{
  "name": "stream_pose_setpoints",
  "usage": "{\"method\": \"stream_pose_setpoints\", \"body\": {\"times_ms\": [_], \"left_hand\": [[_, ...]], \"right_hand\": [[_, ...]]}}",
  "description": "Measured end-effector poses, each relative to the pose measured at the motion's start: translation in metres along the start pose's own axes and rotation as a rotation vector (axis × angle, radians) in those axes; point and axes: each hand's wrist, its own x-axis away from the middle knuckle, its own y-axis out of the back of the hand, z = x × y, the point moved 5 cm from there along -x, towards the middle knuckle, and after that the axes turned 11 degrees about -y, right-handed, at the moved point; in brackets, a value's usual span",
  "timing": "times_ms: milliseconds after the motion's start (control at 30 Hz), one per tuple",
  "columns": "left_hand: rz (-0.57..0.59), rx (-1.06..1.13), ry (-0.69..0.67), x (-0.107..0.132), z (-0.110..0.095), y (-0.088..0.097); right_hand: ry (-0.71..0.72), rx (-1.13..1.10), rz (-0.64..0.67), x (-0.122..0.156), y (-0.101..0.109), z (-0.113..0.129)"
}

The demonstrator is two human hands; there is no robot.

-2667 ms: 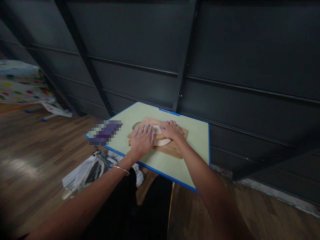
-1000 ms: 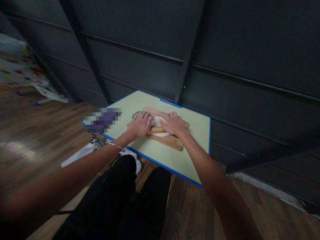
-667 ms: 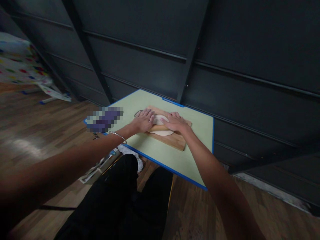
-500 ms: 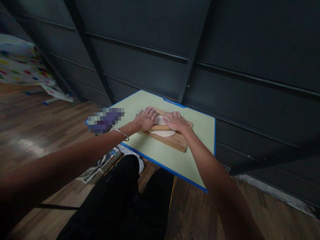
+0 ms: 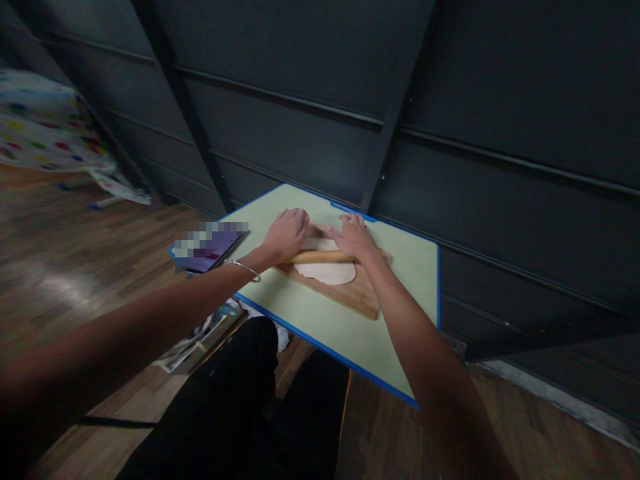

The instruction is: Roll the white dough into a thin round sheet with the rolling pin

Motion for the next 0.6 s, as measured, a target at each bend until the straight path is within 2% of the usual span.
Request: {"method": "stream_pose_setpoints", "body": {"times_ms": [100, 267, 400, 600], "left_hand": [[-0.021, -0.024, -0.028, -0.002, -0.001, 0.003], [-0.084, -0.048, -0.193, -0.004, -0.008, 0.009], [-0.080, -0.047, -0.183, -0.009, -0.003, 0.009], [-0.060, 0.000, -0.130, -0.013, 0.005, 0.003]], "right_hand": [[0.000, -0.015, -0.067, -0.010, -0.004, -0.002], [-0.003, -0.031, -0.084, -0.022, -0.012, -0.006], [-0.030, -0.013, -0.059, -0.029, -0.018, -0.008], [0.006, 0.016, -0.032, -0.035, -0.021, -0.005]]}}
